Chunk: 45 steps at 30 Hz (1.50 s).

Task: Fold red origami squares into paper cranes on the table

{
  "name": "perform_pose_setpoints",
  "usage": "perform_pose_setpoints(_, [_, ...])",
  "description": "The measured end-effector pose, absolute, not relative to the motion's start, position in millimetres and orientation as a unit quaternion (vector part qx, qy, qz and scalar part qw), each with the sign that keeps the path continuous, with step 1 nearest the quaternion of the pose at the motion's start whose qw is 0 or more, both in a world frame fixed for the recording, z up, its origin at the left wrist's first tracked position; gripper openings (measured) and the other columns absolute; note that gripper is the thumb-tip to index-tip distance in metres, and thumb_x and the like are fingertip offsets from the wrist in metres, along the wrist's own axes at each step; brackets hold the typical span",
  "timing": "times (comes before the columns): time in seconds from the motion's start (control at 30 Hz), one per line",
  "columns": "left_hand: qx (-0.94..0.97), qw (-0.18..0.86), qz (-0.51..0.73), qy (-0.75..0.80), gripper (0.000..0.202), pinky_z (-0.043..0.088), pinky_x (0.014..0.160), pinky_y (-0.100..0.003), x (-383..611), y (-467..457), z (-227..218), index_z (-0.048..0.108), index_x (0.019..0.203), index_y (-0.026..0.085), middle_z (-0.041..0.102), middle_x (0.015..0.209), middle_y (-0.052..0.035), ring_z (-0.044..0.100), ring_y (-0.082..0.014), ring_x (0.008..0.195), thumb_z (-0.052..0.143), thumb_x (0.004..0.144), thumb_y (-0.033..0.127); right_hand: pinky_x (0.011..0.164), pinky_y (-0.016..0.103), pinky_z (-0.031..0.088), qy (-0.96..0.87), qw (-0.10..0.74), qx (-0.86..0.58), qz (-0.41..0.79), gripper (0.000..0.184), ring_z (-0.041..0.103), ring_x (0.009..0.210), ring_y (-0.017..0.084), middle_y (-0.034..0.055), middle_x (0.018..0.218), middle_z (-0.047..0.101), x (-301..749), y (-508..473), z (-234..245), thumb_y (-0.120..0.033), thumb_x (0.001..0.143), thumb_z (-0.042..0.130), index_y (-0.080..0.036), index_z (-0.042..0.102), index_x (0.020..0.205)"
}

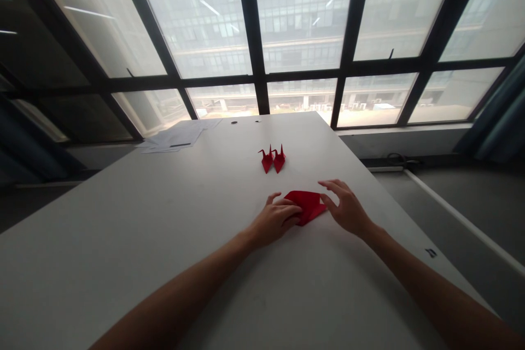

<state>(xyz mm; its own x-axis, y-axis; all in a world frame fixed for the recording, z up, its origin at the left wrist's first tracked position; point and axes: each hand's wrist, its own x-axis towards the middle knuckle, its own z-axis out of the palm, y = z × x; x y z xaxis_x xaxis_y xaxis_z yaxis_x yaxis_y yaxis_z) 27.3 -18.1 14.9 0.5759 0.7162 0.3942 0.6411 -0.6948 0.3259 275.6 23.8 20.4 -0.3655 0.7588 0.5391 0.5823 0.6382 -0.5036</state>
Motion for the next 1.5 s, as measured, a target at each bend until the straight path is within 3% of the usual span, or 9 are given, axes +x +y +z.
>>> perform_pose_setpoints(0.07, [0.882,0.074,0.256,0.389,0.022,0.015,0.117,-0.043,28.2,-17.3,14.2,0.064,0.117,0.025,0.072,0.114,-0.0030,0.063,-0.0168,0.111,0.057,0.097,0.027,0.098,0.041,0.046,-0.830,0.398,-0.379,0.098,0.038,0.054,0.115,0.025,0.0098,0.125,0.061,274.5,22.9,21.9,-0.033,0.095,0.055,-0.022,0.058,0.131])
perform_pose_setpoints(0.27, [0.887,0.076,0.237,0.388,0.017,0.016,0.116,-0.044,31.6,-20.3,17.2,0.066,0.110,0.025,0.072,0.111,-0.0029,0.063,-0.0173,0.107,0.055,0.097,0.024,0.098,0.045,0.043,-0.886,0.302,-0.350,0.039,0.017,0.049,0.120,0.027,0.0062,0.127,0.062,268.5,16.8,21.0,-0.035,0.094,0.060,-0.029,0.073,0.103])
perform_pose_setpoints(0.43, [0.893,0.074,0.227,0.382,0.011,0.018,0.115,-0.042,32.3,-23.5,21.8,0.067,0.100,0.024,0.072,0.108,-0.0012,0.062,-0.0171,0.108,0.057,0.095,0.024,0.107,0.052,0.031,-0.902,0.244,-0.355,-0.009,0.027,0.039,0.133,0.028,0.0037,0.142,0.053,260.8,10.8,28.1,-0.037,0.099,0.048,-0.033,0.074,0.104])
perform_pose_setpoints(0.6, [0.896,0.067,0.232,0.373,0.016,0.022,0.113,-0.041,32.4,-21.2,19.4,0.066,0.109,0.026,0.072,0.110,-0.0024,0.063,-0.0178,0.108,0.057,0.096,0.026,0.116,0.058,0.010,-0.913,0.200,-0.356,-0.021,0.044,0.027,0.143,0.028,0.0017,0.152,0.042,251.0,5.5,35.4,-0.041,0.103,0.033,-0.031,0.076,0.094])
perform_pose_setpoints(0.7, [0.899,0.068,0.232,0.365,0.019,0.028,0.110,-0.039,32.8,-19.8,17.7,0.066,0.112,0.024,0.072,0.111,-0.0046,0.063,-0.0188,0.108,0.057,0.096,0.026,0.116,0.061,0.007,-0.906,0.184,-0.381,-0.013,0.051,0.024,0.144,0.029,0.0040,0.153,0.041,250.5,7.3,31.9,-0.043,0.104,0.028,-0.029,0.075,0.094])
perform_pose_setpoints(1.13, [0.900,0.067,0.218,0.372,0.018,0.031,0.111,-0.040,33.1,-21.3,18.7,0.064,0.112,0.024,0.072,0.112,-0.0041,0.064,-0.0183,0.109,0.053,0.098,0.026,0.114,0.061,0.014,-0.885,0.224,-0.408,0.015,0.040,0.031,0.140,0.029,0.0050,0.147,0.049,258.0,18.7,23.5,-0.041,0.102,0.036,-0.029,0.075,0.098])
perform_pose_setpoints(1.33, [0.888,0.039,0.254,0.382,0.036,0.044,0.104,-0.037,33.4,-21.0,17.4,0.051,0.136,0.027,0.061,0.129,-0.0072,0.057,-0.0197,0.118,0.047,0.100,0.023,0.096,0.040,0.041,-0.882,0.264,-0.377,0.101,0.023,0.060,0.103,0.022,0.0060,0.108,0.071,263.6,30.8,15.4,-0.036,0.096,0.053,-0.024,0.072,0.105])
perform_pose_setpoints(1.43, [0.857,0.005,0.283,0.431,0.057,0.046,0.105,-0.040,32.7,-20.0,14.7,0.036,0.149,0.027,0.046,0.144,-0.0099,0.044,-0.0245,0.132,0.056,0.095,0.024,0.092,0.036,0.043,-0.867,0.299,-0.382,0.117,0.029,0.062,0.099,0.020,0.0070,0.110,0.071,262.7,32.8,12.7,-0.031,0.097,0.053,-0.021,0.063,0.122])
perform_pose_setpoints(1.5, [0.860,0.008,0.271,0.433,0.057,0.046,0.104,-0.041,31.6,-18.1,11.8,0.037,0.148,0.027,0.050,0.142,-0.0089,0.047,-0.0248,0.129,0.057,0.095,0.024,0.092,0.036,0.042,-0.875,0.286,-0.378,0.103,0.028,0.062,0.099,0.021,0.0064,0.108,0.071,262.0,31.8,12.8,-0.030,0.096,0.055,-0.022,0.064,0.121])
